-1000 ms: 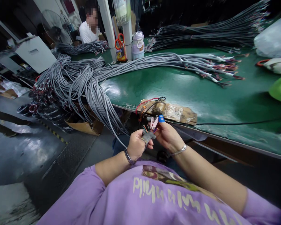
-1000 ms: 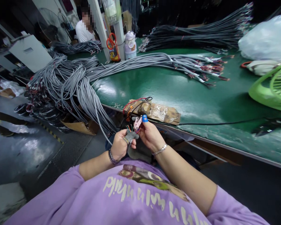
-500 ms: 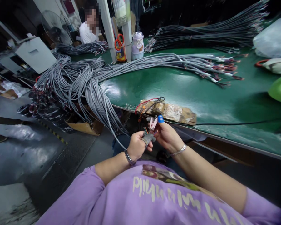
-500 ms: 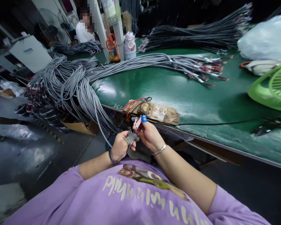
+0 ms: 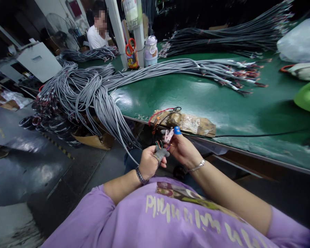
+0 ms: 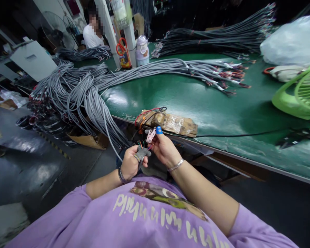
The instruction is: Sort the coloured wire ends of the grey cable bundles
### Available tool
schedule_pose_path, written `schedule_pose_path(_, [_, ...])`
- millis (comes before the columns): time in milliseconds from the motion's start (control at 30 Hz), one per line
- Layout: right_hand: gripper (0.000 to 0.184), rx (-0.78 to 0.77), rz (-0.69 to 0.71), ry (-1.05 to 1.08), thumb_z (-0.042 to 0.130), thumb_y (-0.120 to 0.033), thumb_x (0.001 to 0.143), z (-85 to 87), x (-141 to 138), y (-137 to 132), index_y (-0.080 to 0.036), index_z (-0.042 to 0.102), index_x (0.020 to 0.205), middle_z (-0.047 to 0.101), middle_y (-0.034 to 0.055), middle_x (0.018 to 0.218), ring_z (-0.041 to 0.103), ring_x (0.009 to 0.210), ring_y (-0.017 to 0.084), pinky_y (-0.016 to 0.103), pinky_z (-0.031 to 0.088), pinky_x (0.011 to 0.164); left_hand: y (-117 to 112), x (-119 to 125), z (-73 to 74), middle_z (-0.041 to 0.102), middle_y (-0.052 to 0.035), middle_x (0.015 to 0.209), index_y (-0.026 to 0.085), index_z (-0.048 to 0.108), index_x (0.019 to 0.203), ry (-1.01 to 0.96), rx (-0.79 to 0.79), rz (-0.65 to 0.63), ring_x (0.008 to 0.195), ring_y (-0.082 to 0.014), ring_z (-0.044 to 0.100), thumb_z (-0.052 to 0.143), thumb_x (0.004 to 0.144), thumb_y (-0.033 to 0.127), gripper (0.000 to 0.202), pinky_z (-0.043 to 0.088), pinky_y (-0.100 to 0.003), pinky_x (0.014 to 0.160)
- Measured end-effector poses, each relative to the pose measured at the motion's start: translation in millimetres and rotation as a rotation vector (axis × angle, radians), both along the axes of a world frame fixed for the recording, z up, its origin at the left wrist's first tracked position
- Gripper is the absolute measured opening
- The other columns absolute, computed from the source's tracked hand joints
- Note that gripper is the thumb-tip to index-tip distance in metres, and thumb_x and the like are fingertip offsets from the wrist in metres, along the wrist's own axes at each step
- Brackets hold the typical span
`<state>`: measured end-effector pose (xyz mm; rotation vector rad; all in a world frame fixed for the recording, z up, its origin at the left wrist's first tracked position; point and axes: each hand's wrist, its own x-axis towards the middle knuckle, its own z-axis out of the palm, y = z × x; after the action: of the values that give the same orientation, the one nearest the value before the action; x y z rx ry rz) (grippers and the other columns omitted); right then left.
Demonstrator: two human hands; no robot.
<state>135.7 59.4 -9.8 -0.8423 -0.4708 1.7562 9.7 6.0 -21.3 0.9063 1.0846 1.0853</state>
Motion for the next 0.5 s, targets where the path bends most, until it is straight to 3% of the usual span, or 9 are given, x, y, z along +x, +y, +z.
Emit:
schedule_pose_path(233, [0.037,0.007,0.073,0.010,0.071,-0.058,0.074,1.5,4,-2,-0.021,0.066,0.079,0.066,-0.0009,0.069,0.055,0.057,0.011,0.023,0.045,0.052,-6,-8,-4.1,0.059,0.0013,0.054,0.014,0.061,0.072,-0.001,0.060,0.008,0.042,-0.0076,0.051,0.071,0.073,0.051,0.038,0.043,-0.019,0.042])
schedule_pose_path(500, [0.030,0.045,0.129,-0.087,0.076,-0.048,0.073,1.3,13,-3,-0.019,0.068,0.076,0.066,0.0011,0.069,0.056,0.060,0.012,0.023,0.047,0.055,-6,-10,0.6,0.058,0.0016,0.052,0.014,0.062,0.073,-0.016,0.018,0.013,0.041,-0.0071,0.048,0.073,0.069,0.055,0.043,0.042,-0.020,0.041])
